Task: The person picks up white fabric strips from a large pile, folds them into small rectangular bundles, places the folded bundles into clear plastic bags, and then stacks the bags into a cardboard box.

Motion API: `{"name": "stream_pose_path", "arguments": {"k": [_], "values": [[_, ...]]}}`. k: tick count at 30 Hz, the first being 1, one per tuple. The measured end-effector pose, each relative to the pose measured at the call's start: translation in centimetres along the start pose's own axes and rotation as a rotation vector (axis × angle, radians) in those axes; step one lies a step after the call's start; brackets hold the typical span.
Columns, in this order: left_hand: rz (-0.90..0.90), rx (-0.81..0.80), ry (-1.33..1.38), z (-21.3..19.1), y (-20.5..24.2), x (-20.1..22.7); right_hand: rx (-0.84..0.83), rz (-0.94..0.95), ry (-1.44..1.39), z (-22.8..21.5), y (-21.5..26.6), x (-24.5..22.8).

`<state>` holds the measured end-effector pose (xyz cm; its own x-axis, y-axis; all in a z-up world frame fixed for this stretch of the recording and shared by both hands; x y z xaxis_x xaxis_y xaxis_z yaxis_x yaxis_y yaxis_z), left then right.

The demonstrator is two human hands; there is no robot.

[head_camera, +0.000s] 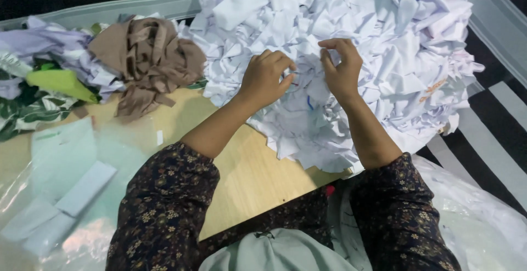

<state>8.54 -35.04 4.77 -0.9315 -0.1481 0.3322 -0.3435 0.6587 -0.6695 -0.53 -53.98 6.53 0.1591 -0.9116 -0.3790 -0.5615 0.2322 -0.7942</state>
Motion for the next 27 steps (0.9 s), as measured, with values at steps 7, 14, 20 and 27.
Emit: {"name": "stream_pose_path", "arguments": {"k": [7,14,20,27], "values": [[0.008,0.136,0.267,8.0,-10.4,0.6,0.150,0.134,0.020,-4.0,-3.2,6.6],[-0.173,0.079,0.379,15.9,-15.8,-2.0,0.035,0.356,0.024,-3.4,-5.1,15.8],[-0.398,0.050,0.183,20.0,-16.7,-4.2,-0.169,0.520,0.398,-1.3,-6.8,19.0],[-0.324,0.210,0.091,20.5,-15.5,-4.4,-0.300,0.650,0.543,0.4,-7.9,19.3]]}}
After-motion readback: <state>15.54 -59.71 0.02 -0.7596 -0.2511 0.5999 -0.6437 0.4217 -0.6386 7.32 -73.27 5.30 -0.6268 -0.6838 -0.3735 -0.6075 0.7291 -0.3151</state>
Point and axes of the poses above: each hand's wrist, its own y-axis away from the middle knuckle, its own z-axis out of the palm, x = y × z, the point moved 4 cm from there along -y, towards the middle knuckle, and after that the axes turned 5 degrees about y, right-handed, at the moved point
